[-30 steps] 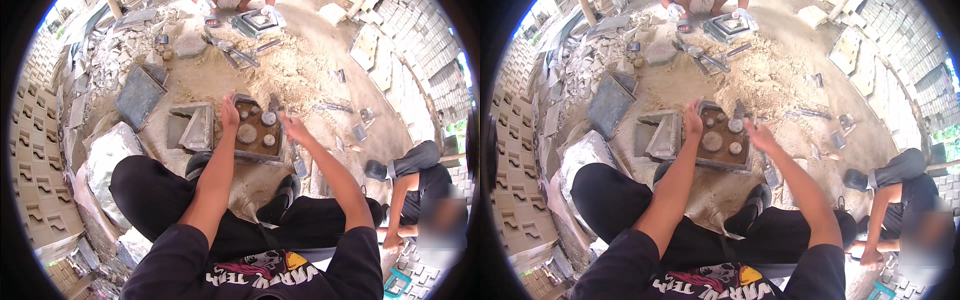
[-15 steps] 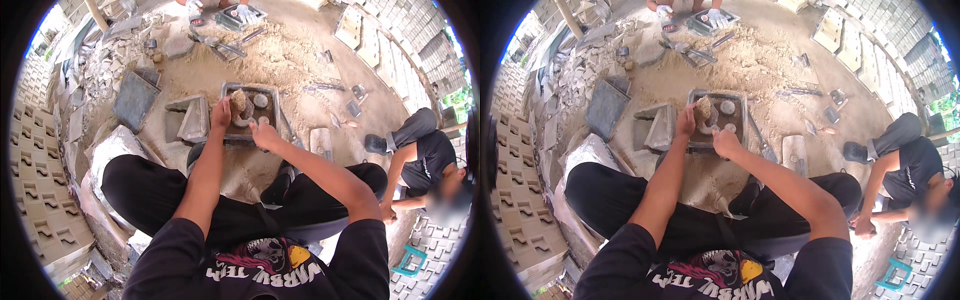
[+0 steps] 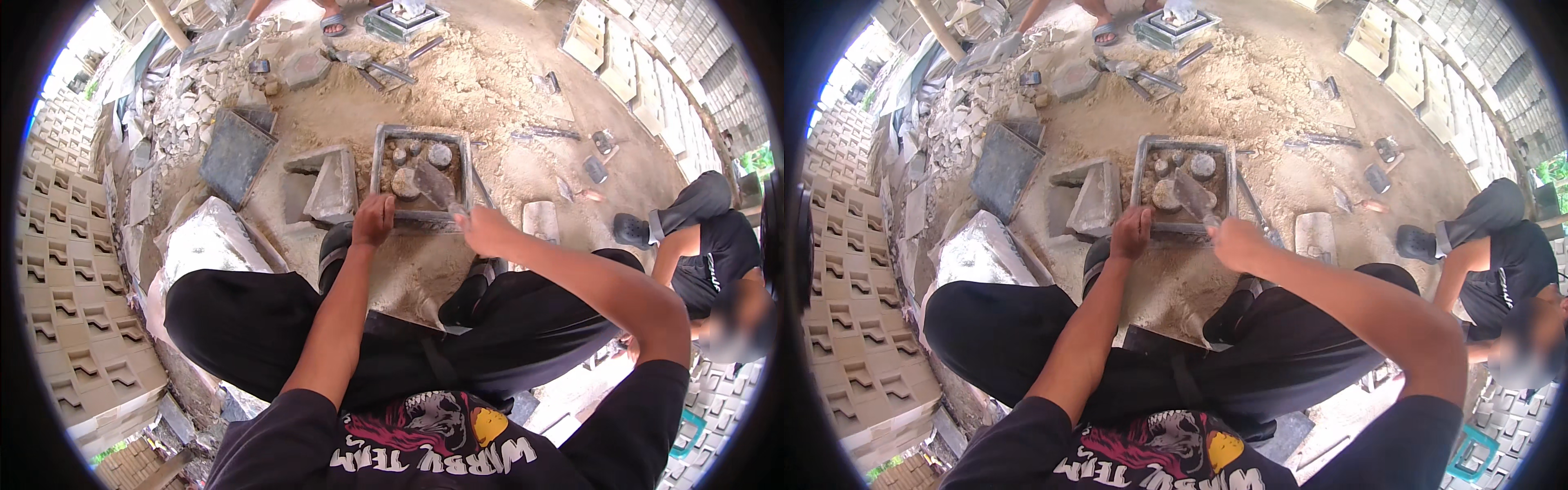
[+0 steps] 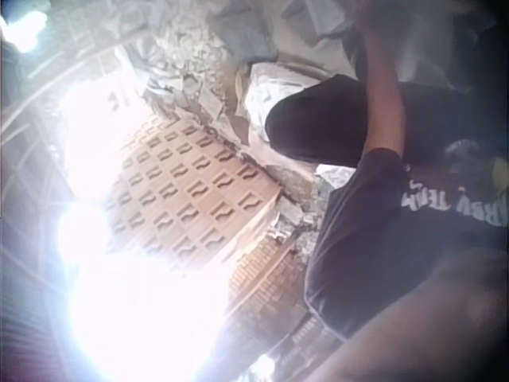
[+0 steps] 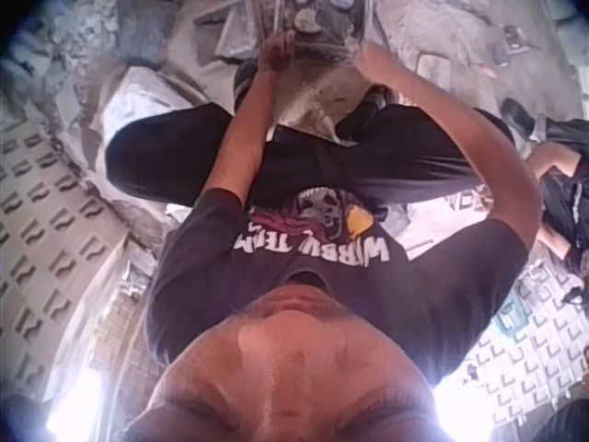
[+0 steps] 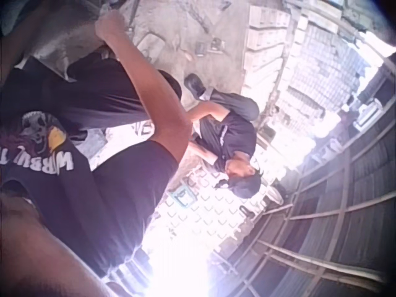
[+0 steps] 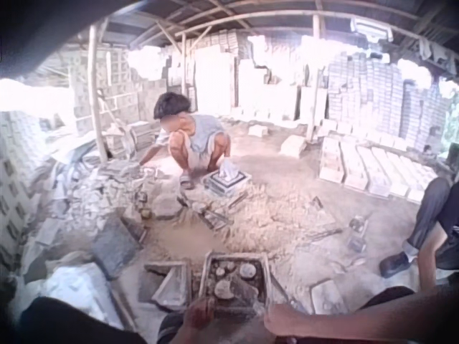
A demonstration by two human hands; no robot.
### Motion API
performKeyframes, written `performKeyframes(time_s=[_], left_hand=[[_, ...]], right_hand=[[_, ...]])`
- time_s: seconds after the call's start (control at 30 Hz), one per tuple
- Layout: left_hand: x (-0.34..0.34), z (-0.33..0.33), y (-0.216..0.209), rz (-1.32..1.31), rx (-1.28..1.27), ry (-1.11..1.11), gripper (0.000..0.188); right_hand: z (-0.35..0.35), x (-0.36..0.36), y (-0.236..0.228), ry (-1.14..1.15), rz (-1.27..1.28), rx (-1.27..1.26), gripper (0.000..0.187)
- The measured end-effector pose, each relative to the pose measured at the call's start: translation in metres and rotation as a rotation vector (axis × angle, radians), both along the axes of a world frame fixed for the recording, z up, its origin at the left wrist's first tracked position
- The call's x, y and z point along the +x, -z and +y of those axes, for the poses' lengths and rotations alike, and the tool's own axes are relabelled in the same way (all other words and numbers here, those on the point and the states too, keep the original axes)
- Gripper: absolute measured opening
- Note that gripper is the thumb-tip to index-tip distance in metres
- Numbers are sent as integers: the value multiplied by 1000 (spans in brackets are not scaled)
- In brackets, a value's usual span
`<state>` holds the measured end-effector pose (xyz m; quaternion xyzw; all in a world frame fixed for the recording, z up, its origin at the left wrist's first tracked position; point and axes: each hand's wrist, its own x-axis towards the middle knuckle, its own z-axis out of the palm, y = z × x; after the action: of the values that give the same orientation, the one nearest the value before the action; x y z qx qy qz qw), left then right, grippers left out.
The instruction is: The person fills a four-hole mold with a sandy mixture, levels it with a trowel, and uses a rod to compress or clear the holes while working on the ground.
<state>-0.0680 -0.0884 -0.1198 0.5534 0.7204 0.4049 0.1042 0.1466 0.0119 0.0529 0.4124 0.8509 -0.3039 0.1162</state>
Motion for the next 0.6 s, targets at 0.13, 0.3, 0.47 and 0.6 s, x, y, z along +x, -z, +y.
performKeyframes(time_s=[0.13, 0.3, 0.47, 0.6], left_hand=[[-6, 21, 18, 307, -48, -158, 48], [-36, 58, 5, 547, -307, -51, 63], [-26, 40, 22, 580, -280, 9, 63], [10, 19, 23, 563, -302, -21, 67]], right_hand=[[26, 29, -5, -51, -25, 132, 47], [56, 38, -31, -46, -103, 133, 48], [66, 42, -34, -73, -110, 141, 51], [75, 36, -39, -132, -165, 85, 52]])
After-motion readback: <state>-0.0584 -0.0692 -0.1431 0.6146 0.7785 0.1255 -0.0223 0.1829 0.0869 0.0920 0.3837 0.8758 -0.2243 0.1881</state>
